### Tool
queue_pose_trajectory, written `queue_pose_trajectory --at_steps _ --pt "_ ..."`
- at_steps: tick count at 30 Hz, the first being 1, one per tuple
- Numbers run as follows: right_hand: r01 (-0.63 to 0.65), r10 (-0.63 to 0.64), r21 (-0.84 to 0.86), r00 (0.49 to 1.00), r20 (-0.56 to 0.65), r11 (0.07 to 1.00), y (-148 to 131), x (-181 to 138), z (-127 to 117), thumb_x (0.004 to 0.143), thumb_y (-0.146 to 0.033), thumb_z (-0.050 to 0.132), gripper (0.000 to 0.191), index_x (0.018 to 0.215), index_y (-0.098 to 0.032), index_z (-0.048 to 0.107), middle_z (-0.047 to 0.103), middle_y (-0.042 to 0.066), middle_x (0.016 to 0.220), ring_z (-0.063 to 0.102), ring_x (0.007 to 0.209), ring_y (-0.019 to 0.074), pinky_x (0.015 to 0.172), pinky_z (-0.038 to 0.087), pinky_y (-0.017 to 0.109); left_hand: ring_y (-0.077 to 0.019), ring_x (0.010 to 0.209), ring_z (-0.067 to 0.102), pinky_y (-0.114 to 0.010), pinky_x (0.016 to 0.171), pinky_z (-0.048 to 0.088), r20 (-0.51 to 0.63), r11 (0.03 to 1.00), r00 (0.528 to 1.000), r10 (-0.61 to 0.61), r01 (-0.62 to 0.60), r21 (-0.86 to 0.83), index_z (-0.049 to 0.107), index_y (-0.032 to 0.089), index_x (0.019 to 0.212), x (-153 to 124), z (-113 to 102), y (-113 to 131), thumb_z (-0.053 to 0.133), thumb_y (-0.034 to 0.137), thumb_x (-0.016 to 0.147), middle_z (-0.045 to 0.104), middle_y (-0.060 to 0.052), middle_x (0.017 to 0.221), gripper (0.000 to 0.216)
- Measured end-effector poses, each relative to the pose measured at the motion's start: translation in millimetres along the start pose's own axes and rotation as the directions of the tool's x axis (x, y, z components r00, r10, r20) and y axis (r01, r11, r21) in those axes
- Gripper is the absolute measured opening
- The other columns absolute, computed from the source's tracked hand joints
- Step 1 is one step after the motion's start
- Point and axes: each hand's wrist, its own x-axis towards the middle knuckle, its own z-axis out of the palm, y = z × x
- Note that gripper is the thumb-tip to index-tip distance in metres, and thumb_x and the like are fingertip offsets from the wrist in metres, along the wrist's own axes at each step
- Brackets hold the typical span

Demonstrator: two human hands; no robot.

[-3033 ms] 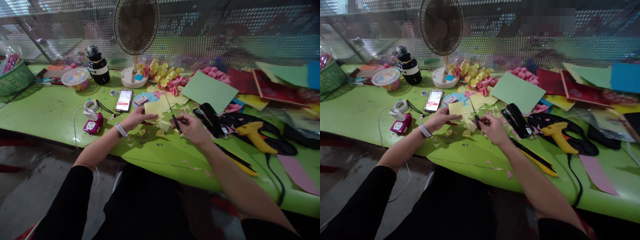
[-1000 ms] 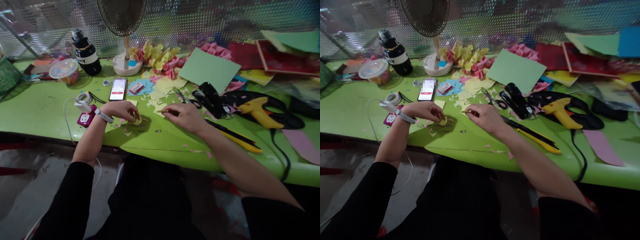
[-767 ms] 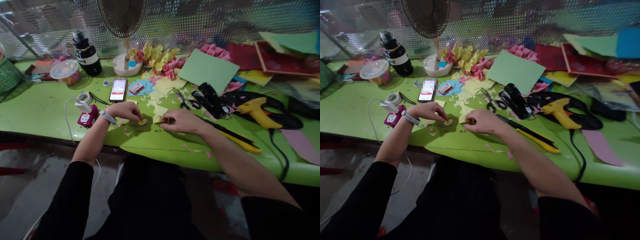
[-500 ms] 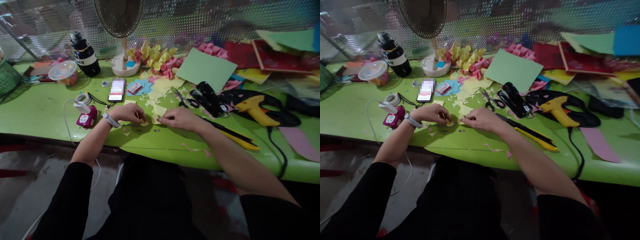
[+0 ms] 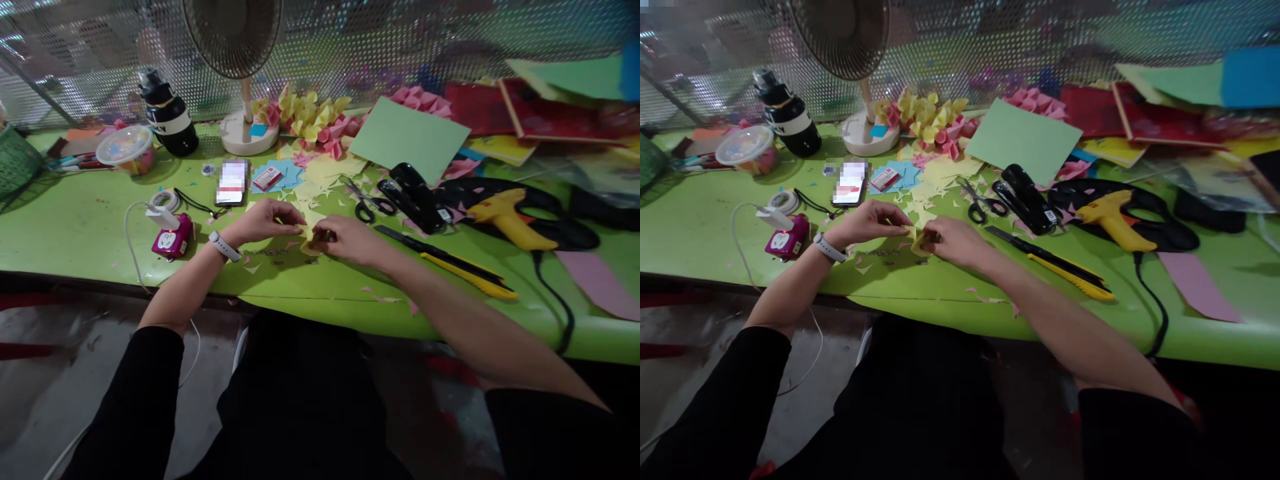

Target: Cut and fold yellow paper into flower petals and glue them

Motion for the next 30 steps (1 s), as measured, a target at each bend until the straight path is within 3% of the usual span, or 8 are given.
queue_pose_trajectory --at_steps 3,7,9,14,20,25,30 --pt "-0.040 0.041 0.030 0.999 -0.027 0.999 -1 1 0 0.085 -0.029 0.067 0.010 0.082 -0.020 0.069 0.071 0.009 0.092 0.065 0.076 0.0209 0.068 0.052 0.039 -0.0130 0.081 0.068 -0.027 0.079 0.055 0.001 0.999 1.000 0.011 -0.011 -0.036 0.072 0.013 0.095 0 0 0 0.075 0.032 0.081 0.074 -0.008 0.091 0.023" --pt "-0.207 0.223 0.241 0.974 -0.043 0.948 -5 1 -2 0.080 -0.026 0.071 0.008 0.082 -0.019 0.067 0.073 0.008 0.088 0.065 0.069 0.0193 0.064 0.054 0.037 -0.0137 0.079 0.072 -0.026 0.072 0.059 0.051 0.974 0.998 -0.038 0.048 -0.222 0.064 0.012 0.099 0 3 -1 0.070 0.028 0.084 0.074 -0.009 0.095 0.022" --pt "-0.228 0.262 0.341 0.964 -0.055 0.912 -6 1 -2 0.078 -0.024 0.074 0.010 0.082 -0.019 0.066 0.073 0.008 0.088 0.066 0.069 0.0188 0.064 0.055 0.036 -0.0136 0.079 0.073 -0.024 0.071 0.059 0.048 0.958 0.997 -0.052 0.064 -0.278 0.063 0.013 0.099 0 5 -1 0.069 0.026 0.085 0.074 -0.008 0.093 0.020" --pt "-0.146 0.205 0.414 0.973 -0.101 0.898 -2 2 3 0.076 -0.028 0.077 0.018 0.089 -0.018 0.070 0.072 0.007 0.087 0.064 0.072 0.0186 0.069 0.054 0.038 -0.0114 0.075 0.071 -0.023 0.072 0.058 0.023 0.988 0.999 0.025 -0.022 -0.150 0.070 0.013 0.105 1 9 -3 0.068 0.024 0.085 0.075 -0.006 0.088 0.022" --pt "-0.035 0.099 0.428 0.987 -0.130 0.903 4 2 5 0.085 -0.034 0.068 0.024 0.101 -0.018 0.076 0.075 0.008 0.090 0.065 0.071 0.0185 0.069 0.053 0.037 -0.0135 0.079 0.072 -0.025 0.075 0.055 -0.009 0.993 0.994 0.106 -0.105 0.062 0.058 0.013 0.136 5 15 -13 0.071 0.022 0.083 0.077 -0.007 0.090 0.055" --pt "-0.017 0.060 0.338 0.991 -0.118 0.941 -1 -1 3 0.088 -0.033 0.066 0.027 0.111 -0.021 0.075 0.077 0.008 0.090 0.066 0.070 0.0196 0.067 0.054 0.039 -0.0130 0.078 0.072 -0.025 0.074 0.054 -0.063 0.993 0.996 0.059 -0.053 0.101 0.067 0.014 0.123 7 22 -20 0.070 0.019 0.082 0.077 -0.006 0.088 0.041" --pt "-0.024 0.091 0.398 0.985 -0.150 0.917 -7 -1 4 0.087 -0.034 0.066 0.031 0.115 -0.021 0.068 0.076 0.011 0.097 0.070 0.082 0.0234 0.073 0.059 0.043 -0.0132 0.068 0.071 -0.025 0.067 0.054 -0.141 0.999 0.989 -0.045 0.048 0.016 0.068 0.011 0.115 6 25 -14 0.073 0.025 0.081 0.077 -0.007 0.082 0.037"
